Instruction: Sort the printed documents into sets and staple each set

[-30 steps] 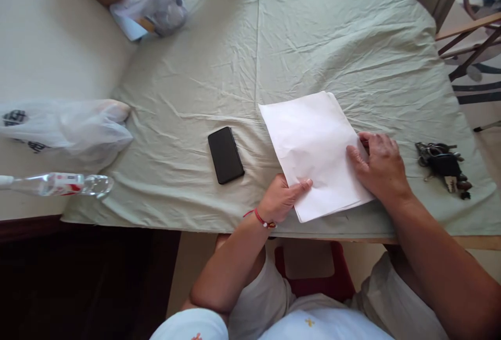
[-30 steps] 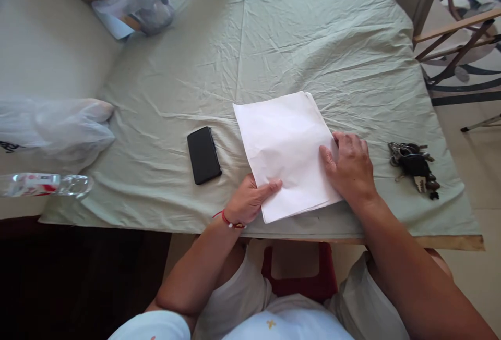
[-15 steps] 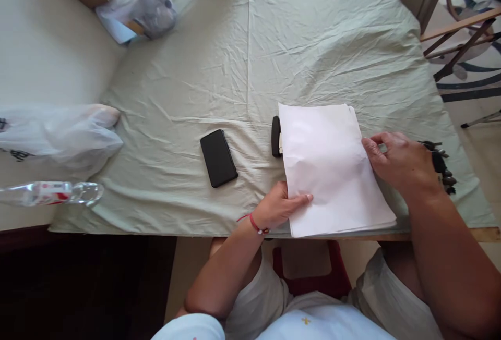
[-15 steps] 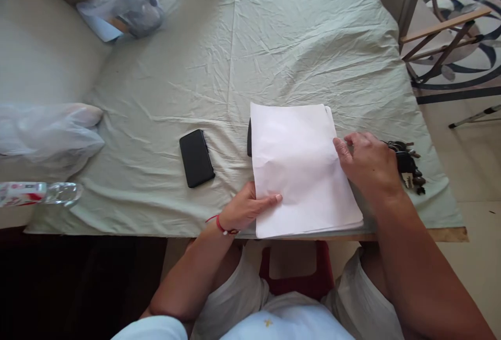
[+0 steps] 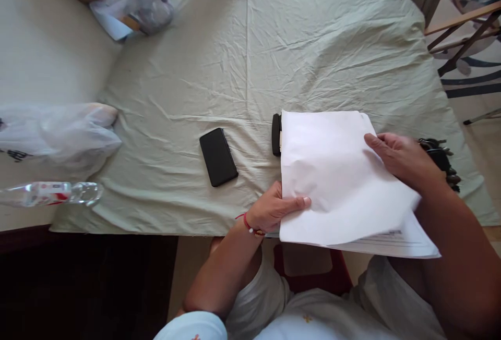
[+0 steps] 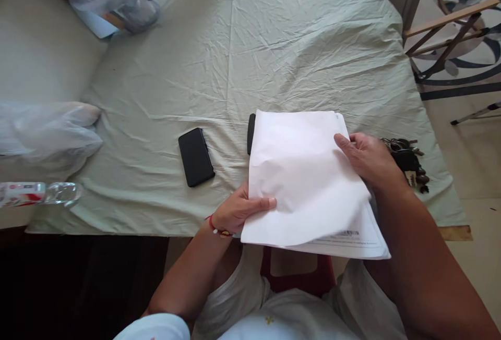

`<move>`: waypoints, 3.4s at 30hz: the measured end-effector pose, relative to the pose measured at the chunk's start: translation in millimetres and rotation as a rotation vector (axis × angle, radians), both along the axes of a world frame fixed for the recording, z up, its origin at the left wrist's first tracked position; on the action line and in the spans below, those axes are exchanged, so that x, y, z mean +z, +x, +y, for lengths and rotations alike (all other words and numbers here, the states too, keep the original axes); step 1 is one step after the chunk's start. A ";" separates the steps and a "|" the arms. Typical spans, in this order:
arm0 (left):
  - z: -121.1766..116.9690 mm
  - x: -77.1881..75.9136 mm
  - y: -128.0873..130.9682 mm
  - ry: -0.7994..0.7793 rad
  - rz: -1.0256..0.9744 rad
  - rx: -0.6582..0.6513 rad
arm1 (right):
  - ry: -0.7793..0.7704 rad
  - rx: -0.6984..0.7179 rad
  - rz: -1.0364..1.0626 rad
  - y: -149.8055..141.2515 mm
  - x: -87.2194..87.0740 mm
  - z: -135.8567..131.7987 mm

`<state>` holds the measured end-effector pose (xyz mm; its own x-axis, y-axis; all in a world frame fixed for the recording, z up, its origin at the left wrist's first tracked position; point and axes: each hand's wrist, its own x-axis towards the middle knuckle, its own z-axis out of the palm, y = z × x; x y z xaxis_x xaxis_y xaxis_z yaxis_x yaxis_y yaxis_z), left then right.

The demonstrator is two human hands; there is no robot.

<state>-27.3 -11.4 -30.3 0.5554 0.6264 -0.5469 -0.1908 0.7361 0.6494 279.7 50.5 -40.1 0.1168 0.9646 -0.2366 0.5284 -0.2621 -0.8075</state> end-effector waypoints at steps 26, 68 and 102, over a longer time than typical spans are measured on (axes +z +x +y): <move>22.8 -9.2 -1.4 0.152 0.109 0.491 | -0.196 -0.104 0.794 -55.6 8.3 -17.5; 30.7 -5.1 1.1 0.400 0.137 0.566 | -0.578 -0.022 0.693 -41.4 27.3 -19.8; 50.6 -28.4 -15.3 0.582 0.831 0.476 | -0.608 -0.022 0.555 -14.9 31.3 -10.4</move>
